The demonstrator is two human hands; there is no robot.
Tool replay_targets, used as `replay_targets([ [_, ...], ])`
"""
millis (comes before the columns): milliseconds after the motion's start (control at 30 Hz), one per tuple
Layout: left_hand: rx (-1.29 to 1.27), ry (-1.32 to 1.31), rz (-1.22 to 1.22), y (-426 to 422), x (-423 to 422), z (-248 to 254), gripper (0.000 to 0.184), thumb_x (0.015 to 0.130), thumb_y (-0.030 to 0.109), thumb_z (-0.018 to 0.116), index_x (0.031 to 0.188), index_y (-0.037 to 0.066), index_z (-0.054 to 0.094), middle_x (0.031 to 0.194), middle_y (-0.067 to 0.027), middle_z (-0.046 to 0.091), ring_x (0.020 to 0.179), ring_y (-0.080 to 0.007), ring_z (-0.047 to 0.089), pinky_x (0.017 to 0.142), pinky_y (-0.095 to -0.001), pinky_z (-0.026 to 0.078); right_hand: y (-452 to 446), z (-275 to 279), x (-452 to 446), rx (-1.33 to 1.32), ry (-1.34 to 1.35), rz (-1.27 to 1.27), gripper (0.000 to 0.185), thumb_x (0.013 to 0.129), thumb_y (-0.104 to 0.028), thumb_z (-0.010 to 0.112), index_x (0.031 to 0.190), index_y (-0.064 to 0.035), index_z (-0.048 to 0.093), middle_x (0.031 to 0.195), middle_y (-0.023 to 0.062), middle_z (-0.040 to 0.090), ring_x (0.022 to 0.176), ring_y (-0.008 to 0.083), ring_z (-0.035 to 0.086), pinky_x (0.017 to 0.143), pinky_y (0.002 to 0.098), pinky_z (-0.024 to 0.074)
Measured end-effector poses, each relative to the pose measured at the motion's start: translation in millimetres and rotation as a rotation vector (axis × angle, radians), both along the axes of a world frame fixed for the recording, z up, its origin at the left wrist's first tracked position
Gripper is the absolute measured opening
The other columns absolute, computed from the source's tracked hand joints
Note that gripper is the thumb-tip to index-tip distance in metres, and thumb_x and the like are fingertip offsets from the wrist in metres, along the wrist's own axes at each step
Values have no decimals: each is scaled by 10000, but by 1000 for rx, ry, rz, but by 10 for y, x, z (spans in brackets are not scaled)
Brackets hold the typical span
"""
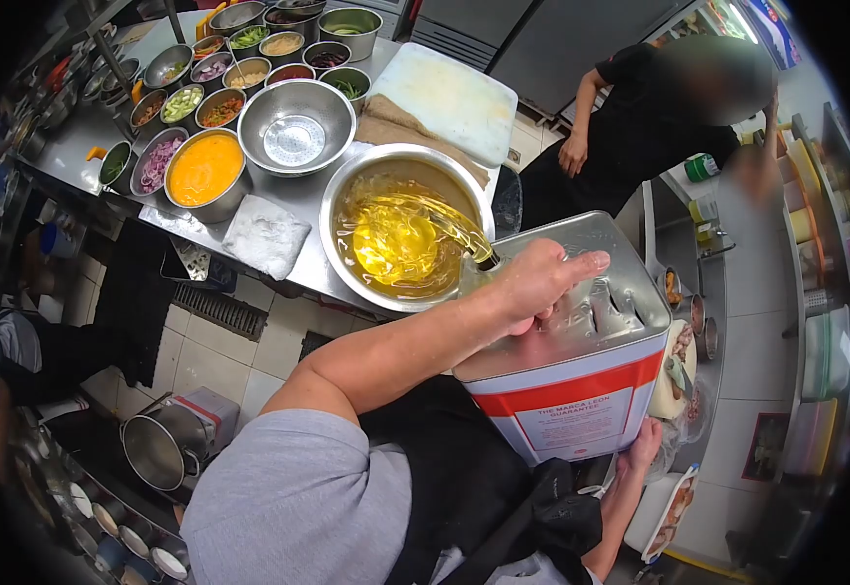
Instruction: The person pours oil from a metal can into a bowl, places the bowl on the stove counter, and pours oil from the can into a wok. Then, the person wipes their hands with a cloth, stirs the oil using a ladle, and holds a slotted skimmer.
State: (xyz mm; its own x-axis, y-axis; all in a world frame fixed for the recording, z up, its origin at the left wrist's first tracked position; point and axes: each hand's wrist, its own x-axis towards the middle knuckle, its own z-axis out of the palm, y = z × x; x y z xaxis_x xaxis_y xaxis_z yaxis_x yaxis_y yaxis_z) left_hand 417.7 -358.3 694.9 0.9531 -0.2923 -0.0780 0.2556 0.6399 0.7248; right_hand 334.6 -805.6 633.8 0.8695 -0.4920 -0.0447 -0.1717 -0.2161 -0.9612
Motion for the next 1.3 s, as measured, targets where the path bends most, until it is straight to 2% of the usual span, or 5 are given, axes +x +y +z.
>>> replay_targets([
  [867, -64, 51, -3, 81, 17, 9, 449, 861, 411, 667, 617, 118, 429, 570, 31, 360, 414, -56, 265, 358, -244, 201, 21, 150, 87, -18, -47, -2, 218, 930, -136, 565, 764, -115, 425, 664, -57, 407, 602, 44, 353, 548, 215, 304],
  [933, -64, 64, -24, 75, 8, 6, 384, 882, 422, 641, 721, 113, 478, 580, 90, 302, 458, -10, 184, 398, -215, 138, 46, 162, 102, 1, -57, -1, 219, 930, -137, 566, 764, -115, 424, 663, -57, 404, 602, 45, 353, 548, 216, 305],
  [1033, -57, 52, -29, 90, 6, 3, 378, 881, 419, 644, 735, 109, 483, 585, 91, 304, 460, -8, 190, 400, -205, 148, 76, 195, 101, 18, -56, -4, 219, 929, -136, 566, 765, -116, 422, 664, -57, 398, 604, 48, 351, 553, 216, 306],
  [1133, -46, 43, -4, 95, 31, -4, 446, 863, 411, 662, 613, 129, 425, 572, 36, 359, 432, -55, 259, 374, -241, 197, 116, 217, 104, 13, -54, -9, 217, 930, -135, 564, 767, -118, 422, 665, -56, 394, 606, 49, 349, 558, 217, 308],
  [1300, -78, 50, -16, 117, 30, 26, 432, 877, 401, 648, 618, 138, 424, 573, 46, 343, 441, -49, 236, 381, -238, 188, 119, 250, 116, -23, -53, -13, 216, 930, -141, 565, 768, -120, 423, 663, -55, 393, 608, 51, 350, 563, 223, 314],
])
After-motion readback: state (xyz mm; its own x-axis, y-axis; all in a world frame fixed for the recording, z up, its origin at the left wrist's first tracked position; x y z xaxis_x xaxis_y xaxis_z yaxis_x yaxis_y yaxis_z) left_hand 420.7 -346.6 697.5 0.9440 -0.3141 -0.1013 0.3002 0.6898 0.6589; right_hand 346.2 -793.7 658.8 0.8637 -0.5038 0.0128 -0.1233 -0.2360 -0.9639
